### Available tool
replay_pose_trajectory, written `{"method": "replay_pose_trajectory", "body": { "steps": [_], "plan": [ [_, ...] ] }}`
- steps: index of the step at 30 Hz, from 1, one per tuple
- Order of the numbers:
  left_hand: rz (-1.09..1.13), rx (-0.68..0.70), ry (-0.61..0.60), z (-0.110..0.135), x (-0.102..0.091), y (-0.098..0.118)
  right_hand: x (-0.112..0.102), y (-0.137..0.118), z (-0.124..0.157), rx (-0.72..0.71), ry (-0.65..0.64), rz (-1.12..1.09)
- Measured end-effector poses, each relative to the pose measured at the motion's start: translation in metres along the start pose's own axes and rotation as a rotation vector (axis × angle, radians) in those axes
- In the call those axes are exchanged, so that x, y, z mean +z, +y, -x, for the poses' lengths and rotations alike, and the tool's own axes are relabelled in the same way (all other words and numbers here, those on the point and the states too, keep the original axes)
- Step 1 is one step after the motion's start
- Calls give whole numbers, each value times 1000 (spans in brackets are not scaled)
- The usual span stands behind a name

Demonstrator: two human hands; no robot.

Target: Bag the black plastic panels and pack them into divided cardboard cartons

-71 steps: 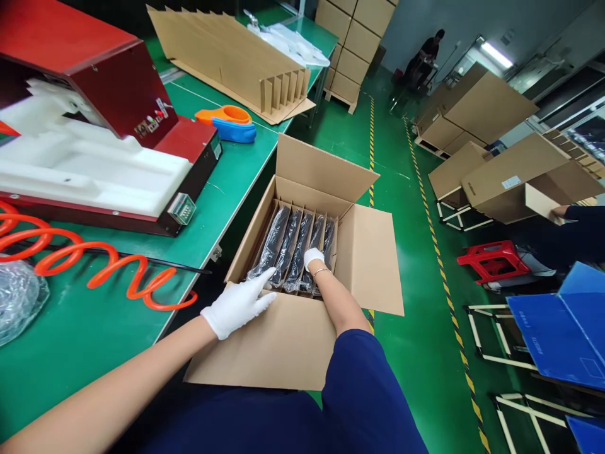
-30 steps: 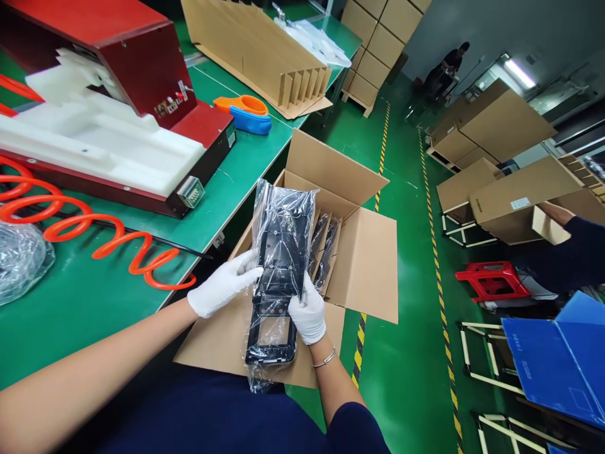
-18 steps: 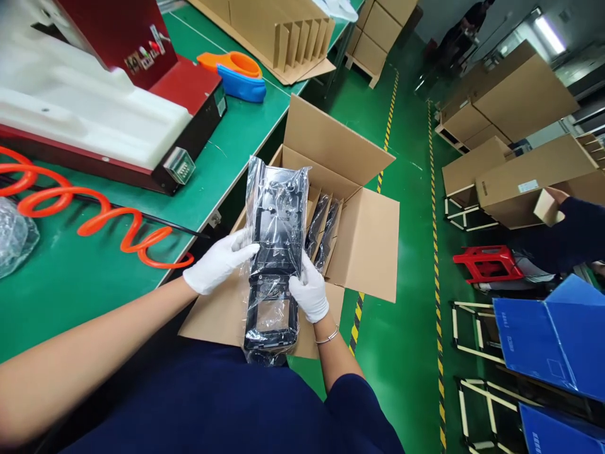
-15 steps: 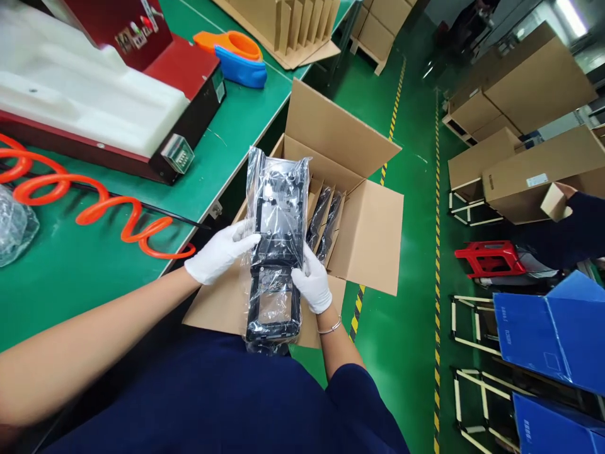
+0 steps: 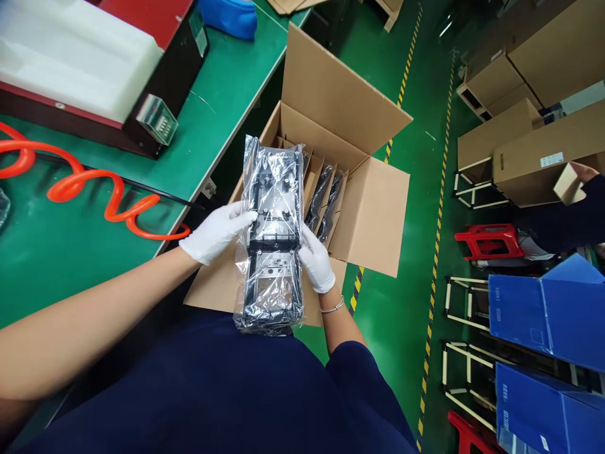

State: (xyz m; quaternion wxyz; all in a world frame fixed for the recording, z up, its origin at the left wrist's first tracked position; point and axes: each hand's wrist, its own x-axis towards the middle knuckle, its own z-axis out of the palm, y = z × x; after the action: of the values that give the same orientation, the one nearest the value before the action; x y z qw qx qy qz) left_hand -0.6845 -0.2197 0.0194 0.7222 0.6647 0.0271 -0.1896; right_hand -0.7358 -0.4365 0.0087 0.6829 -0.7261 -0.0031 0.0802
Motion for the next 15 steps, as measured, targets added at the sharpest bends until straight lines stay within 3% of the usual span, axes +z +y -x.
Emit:
{"method": "replay_pose_trajectory", "body": {
  "steps": [4,8,12,15],
  "plan": [
    [-28,-10,-55,1,1,4,-2,8,-5,16,17,-2],
    [-149,-65,-67,0,-1,-2,-32,19,-38,8,121,103],
    [-264,-50,-29,-4,-1,-12,-71,31,-89,90,301,522],
    [-281,-39,-38,-6,-1,-14,-81,46,-119,264,273,873]
  ]
}}
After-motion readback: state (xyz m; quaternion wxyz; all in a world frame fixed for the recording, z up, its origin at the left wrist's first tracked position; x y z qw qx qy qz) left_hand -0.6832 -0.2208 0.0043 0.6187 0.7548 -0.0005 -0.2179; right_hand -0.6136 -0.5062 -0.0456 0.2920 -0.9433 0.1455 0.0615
